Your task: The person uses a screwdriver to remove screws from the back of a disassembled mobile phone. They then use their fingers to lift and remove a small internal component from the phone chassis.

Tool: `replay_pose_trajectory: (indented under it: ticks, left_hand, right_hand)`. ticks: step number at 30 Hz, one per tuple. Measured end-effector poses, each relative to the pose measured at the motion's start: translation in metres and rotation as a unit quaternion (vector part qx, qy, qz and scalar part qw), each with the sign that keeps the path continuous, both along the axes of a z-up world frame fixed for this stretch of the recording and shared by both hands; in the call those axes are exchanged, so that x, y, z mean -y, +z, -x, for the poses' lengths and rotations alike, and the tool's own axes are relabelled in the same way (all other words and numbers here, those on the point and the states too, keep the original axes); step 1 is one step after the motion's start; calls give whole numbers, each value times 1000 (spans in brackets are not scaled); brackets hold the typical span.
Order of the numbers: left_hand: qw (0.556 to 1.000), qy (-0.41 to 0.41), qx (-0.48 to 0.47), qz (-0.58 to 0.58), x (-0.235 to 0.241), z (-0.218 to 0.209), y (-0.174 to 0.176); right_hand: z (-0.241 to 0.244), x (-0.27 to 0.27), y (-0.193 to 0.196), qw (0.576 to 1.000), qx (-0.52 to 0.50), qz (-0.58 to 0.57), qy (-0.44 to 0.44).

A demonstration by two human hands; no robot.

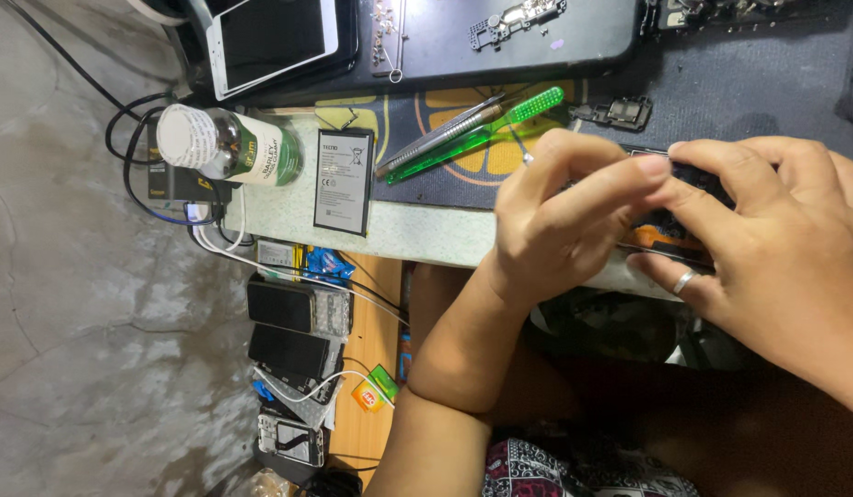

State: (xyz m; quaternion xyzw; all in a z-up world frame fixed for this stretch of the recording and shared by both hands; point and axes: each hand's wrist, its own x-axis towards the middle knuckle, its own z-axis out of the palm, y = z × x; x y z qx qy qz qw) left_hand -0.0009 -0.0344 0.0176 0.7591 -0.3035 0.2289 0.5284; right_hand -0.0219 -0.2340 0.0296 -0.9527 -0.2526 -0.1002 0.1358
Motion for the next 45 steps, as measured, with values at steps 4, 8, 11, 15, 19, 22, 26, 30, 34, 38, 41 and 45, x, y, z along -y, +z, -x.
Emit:
replay_pose_trajectory:
  ticks: [4,8,11,15,19,22,26,30,34,38,41,45]
  left_hand:
    - [1000,-27,5,-14,-6,-1,5]
    - [998,-54,-16,20,-4,-4,6]
    - [1000,-22,6,14,0,0,4]
    - [1000,21,20,-11,0,0,2]
    - [999,-20,10,-28,-9,-1,4]
    - [999,-30,-13,-39,-10,-1,4]
    - [997,-33,-7,-66,-10,4,4]
    - [996,-16,-10,-82,-11,0,3]
    - [999,-22,-7,-23,-10,-4,3]
    - [996,-43,-26,76,-21,-6,14]
    - [992,21,88,91,-44,-24,29]
    - [990,60,114,53,-72,-55,43]
  right_hand:
    - [0,0,-2,1000,11,-29,7]
    - [-1,1,-6,999,17,-30,12]
    - [-2,4,-9,1000,11,2,14]
    - [-1,3,-7,999,12,-27,16]
    - [-1,0,-2,999,27,-21,16]
    - [-2,0,-2,999,27,-26,18]
    - [-2,4,-7,1000,-14,-4,13]
    - [0,4,-10,1000,14,-20,16]
    - [-3,6,-3,999,22,-1,31]
    - [-7,8,0,999,7,-20,40]
    - [-7,11,-2,999,-2,-19,39]
    - [-8,9,0,999,3,-14,40]
